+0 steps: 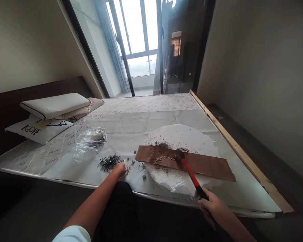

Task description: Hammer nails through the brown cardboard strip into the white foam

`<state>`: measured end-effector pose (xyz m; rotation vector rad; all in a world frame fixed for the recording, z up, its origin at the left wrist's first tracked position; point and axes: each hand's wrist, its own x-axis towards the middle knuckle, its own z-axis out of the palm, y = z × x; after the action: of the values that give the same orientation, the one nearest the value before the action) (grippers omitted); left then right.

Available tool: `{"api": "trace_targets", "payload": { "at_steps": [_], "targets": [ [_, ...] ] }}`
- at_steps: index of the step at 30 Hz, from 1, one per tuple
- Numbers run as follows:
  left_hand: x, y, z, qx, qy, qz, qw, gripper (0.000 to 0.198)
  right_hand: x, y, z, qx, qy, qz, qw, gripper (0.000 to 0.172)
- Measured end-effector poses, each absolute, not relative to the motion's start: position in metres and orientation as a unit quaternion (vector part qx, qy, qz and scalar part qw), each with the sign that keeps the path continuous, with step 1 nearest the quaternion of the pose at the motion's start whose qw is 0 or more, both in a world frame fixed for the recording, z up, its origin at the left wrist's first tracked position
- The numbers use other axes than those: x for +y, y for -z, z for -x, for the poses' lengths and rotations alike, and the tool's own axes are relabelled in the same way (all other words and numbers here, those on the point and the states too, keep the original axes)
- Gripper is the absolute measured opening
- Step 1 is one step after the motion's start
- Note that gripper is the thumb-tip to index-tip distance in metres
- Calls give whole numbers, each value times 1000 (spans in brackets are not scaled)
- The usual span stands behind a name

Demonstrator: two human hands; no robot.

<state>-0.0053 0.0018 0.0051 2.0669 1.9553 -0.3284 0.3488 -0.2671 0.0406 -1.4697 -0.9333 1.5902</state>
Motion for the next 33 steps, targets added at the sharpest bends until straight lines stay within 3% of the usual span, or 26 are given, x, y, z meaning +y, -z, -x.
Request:
{"api": "trace_targets", "payload": {
  "at_steps": [15,24,26,30,33],
  "targets": [
    [16,-7,-9,668,92,-725,142,19,-260,-57,-352,-350,-636,549,415,19],
    [4,-26,-7,707,29,-670,224,7,-258,-64,-355,-341,-625,549,438,17],
    [1,-36,-8,713,-12,-673,199,7,-258,-65,-354,-340,-620,546,449,16],
    [-11,-65,-26,660,-232,-701,137,22,-259,-68,-353,-339,-610,528,484,18],
    [-31,-81,-66,588,-314,-720,191,30,-259,-73,-356,-342,-603,509,510,21]
  ]
}}
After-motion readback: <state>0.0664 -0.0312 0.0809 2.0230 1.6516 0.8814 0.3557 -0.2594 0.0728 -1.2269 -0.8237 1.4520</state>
